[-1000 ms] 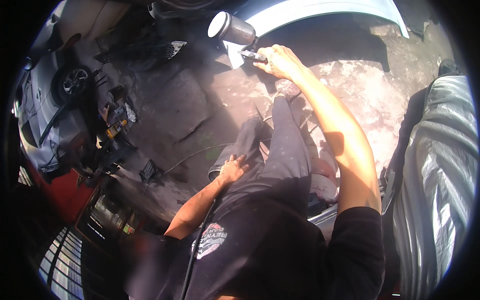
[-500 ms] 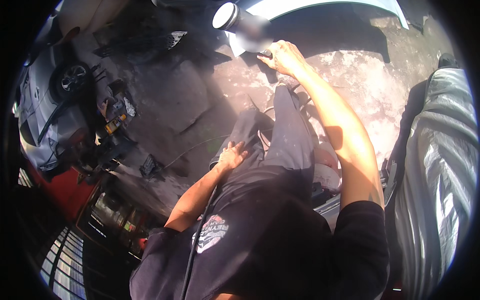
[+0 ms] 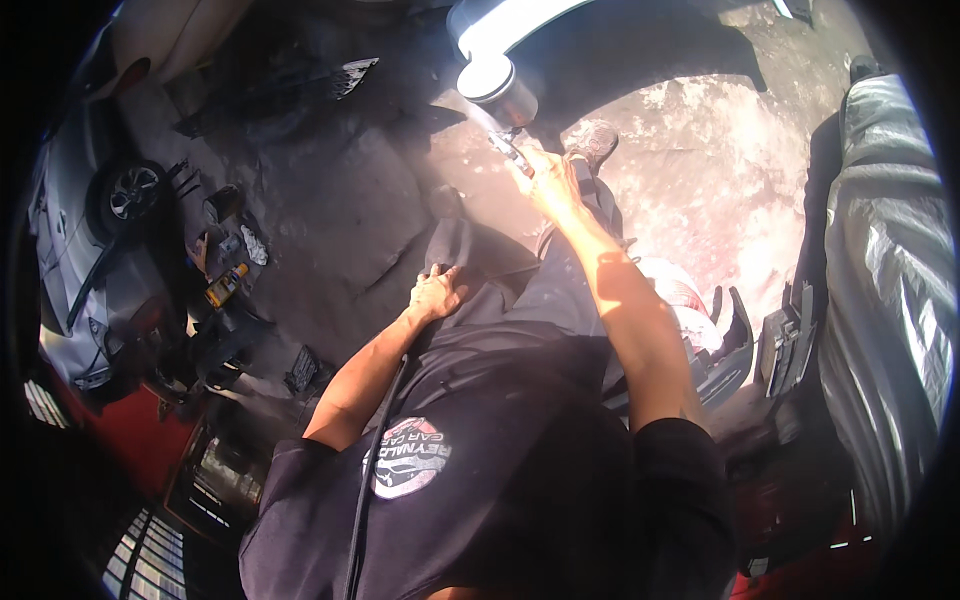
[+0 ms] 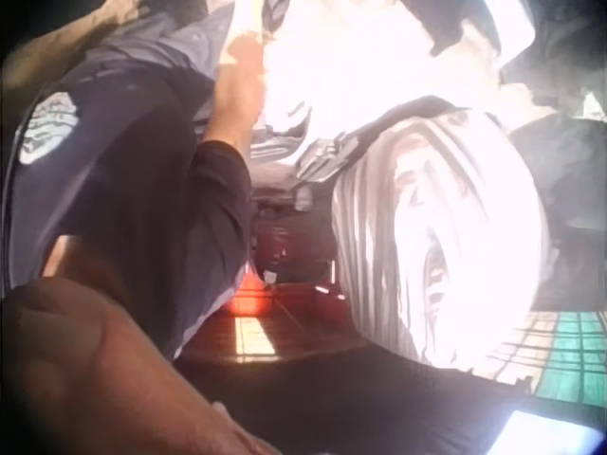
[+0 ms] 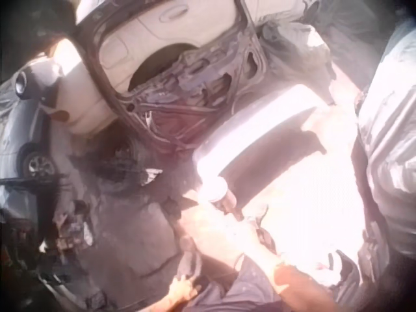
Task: The person uses a spray gun to apply white paint to a car bumper and a fender liner in a workshop. They handle the parts by hand, rotating them to ensure even coverage on all surfaces.
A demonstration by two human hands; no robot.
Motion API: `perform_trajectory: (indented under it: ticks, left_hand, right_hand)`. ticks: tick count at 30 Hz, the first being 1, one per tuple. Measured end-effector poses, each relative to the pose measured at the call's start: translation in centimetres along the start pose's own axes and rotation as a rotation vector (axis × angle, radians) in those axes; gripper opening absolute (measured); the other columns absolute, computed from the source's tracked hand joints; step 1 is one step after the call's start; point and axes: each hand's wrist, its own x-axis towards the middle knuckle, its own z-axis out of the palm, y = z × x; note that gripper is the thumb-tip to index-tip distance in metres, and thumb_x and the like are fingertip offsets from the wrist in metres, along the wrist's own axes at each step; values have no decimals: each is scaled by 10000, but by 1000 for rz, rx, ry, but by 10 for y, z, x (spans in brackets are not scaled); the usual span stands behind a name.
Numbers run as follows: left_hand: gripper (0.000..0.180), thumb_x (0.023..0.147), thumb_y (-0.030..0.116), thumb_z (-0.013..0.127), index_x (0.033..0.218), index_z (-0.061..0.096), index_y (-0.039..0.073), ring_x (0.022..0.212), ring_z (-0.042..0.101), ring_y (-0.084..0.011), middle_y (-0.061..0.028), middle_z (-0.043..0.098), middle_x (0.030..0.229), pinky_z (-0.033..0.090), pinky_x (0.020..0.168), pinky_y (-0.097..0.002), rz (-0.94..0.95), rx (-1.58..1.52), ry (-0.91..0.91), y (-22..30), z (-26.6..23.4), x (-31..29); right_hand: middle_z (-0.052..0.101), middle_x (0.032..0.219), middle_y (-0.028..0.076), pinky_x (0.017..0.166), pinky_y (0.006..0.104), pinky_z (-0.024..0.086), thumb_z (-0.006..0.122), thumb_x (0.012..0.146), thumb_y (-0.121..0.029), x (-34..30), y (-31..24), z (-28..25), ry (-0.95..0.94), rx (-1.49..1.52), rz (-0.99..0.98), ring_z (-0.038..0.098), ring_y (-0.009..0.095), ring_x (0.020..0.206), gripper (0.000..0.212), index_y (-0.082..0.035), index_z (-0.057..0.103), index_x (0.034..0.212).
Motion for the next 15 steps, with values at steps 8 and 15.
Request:
perform_trajectory:
  ticks: [8,15]
  left_hand:
    - [701,972,496,621,1599,448,232,1377,464,-574,-258,338,1651,486,1097,-589,183,-66,158,-140,8,10]
    - [727,969,489,629,1617,423,231,1427,419,-549,-228,270,1686,503,1048,-622,131,15,42,-175,35,-25]
  right_hand:
    - [750,842,166,713,419,533,713,993,-265,-43,-68,93,398,45,340,725,350,754,275,-49,722,1162]
    - [749,841,207,741,459,537,717,984,-290,-28,-105,166,573,29,409,739,381,800,275,-30,727,1073]
